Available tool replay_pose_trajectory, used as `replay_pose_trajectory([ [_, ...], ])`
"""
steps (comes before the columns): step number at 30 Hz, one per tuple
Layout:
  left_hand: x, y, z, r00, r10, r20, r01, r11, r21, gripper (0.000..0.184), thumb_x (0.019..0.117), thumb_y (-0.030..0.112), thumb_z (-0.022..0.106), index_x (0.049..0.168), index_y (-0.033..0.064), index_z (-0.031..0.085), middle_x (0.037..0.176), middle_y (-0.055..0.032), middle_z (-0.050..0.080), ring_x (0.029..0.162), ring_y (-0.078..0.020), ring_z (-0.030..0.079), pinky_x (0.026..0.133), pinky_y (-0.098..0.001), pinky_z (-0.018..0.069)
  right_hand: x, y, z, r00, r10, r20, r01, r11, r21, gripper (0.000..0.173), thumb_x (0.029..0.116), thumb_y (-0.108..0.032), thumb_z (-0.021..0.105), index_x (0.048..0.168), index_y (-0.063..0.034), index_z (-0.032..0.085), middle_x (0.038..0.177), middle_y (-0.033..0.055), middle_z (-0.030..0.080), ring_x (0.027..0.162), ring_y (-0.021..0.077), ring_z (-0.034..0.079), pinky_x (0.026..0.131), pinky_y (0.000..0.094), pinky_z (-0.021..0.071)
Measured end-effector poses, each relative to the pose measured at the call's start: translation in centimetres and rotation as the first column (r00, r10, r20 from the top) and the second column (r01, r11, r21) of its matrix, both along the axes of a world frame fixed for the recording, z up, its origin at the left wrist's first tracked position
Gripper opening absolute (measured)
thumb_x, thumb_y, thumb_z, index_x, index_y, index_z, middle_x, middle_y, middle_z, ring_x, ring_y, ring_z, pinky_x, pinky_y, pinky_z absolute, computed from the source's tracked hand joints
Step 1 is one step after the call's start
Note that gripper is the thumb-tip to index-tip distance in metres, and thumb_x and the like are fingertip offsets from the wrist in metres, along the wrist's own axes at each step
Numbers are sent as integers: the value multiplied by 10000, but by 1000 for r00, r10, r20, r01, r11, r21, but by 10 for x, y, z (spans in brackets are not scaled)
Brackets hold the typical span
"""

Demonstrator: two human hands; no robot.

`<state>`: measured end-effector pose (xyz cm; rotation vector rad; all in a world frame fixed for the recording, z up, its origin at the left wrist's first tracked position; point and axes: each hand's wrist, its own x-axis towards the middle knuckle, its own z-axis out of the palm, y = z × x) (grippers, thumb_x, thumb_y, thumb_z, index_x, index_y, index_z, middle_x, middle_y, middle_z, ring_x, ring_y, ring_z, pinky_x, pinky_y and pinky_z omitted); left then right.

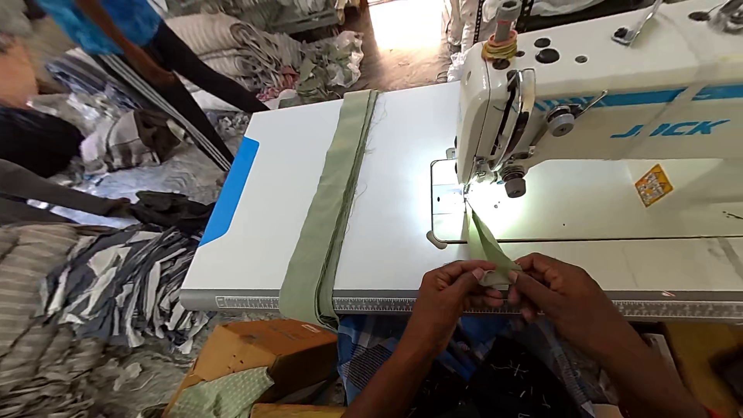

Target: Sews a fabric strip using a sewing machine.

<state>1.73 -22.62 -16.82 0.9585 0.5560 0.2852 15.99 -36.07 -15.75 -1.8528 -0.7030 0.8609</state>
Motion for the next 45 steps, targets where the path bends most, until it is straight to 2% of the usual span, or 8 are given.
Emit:
replay_pose_trajectory([
  [5,-7,-5,0,989,112,-93,-97,985,144,205,972,-3,651,1169,-19,597,887,-181,696,684,-249,731,666,-378,652,-5,-1,-12,979,71,191,-95,989,117,359,1041,-229,550,1394,-272,601,715,-31,656,506,102,577,432,251,492],
  [9,-8,0,-1,983,166,-74,-162,985,59,316,1000,20,606,1293,69,499,850,-127,650,603,-146,632,554,-250,549,-6,1,-29,868,122,481,-251,944,215,373,1014,-176,498,1269,-296,742,768,-89,562,562,6,496,471,186,446],
  [15,-6,6,-13,974,181,138,-139,954,-267,283,1055,183,418,1316,111,500,887,-95,650,653,-109,653,572,-209,551,-8,6,-28,901,112,418,-253,920,299,400,1001,-135,505,1295,-272,739,795,-78,555,582,0,493,484,159,436],
  [22,-3,11,10,999,-2,-41,3,1000,11,583,993,29,627,1502,184,388,992,-171,691,722,-235,732,688,-363,643,0,-5,-22,948,135,287,-211,945,252,301,1023,-182,506,1203,-236,742,820,-88,629,557,26,510,467,186,442],
  [26,-3,7,9,998,-46,-45,49,997,64,355,977,4,639,1310,81,544,947,-139,664,728,-197,702,711,-342,627,-7,-5,2,1000,13,26,-14,999,38,361,1037,-223,573,1397,-217,548,713,15,645,505,153,591,437,284,513],
  [29,0,3,3,996,-71,-55,73,997,40,146,978,-1,632,1109,-4,696,963,-124,686,733,-152,676,700,-295,606,-14,-4,1,988,-37,152,37,999,-3,129,1053,-237,586,1100,-127,635,708,1,708,538,139,676,476,303,586],
  [34,-5,-6,6,988,-45,-150,60,994,92,201,992,-5,606,1165,-12,710,978,-147,709,734,-169,696,718,-308,615,-32,-7,-29,680,-36,733,-87,988,128,162,990,-201,575,1091,-82,619,726,-5,617,550,107,580,451,283,483],
  [45,-8,-17,4,966,16,-258,90,915,394,246,966,-10,658,1173,36,534,932,-152,682,692,-254,729,647,-388,652,-46,-2,-23,768,-78,636,72,997,34,169,1008,-198,653,1115,-69,681,838,39,694,674,162,668,572,355,561],
])
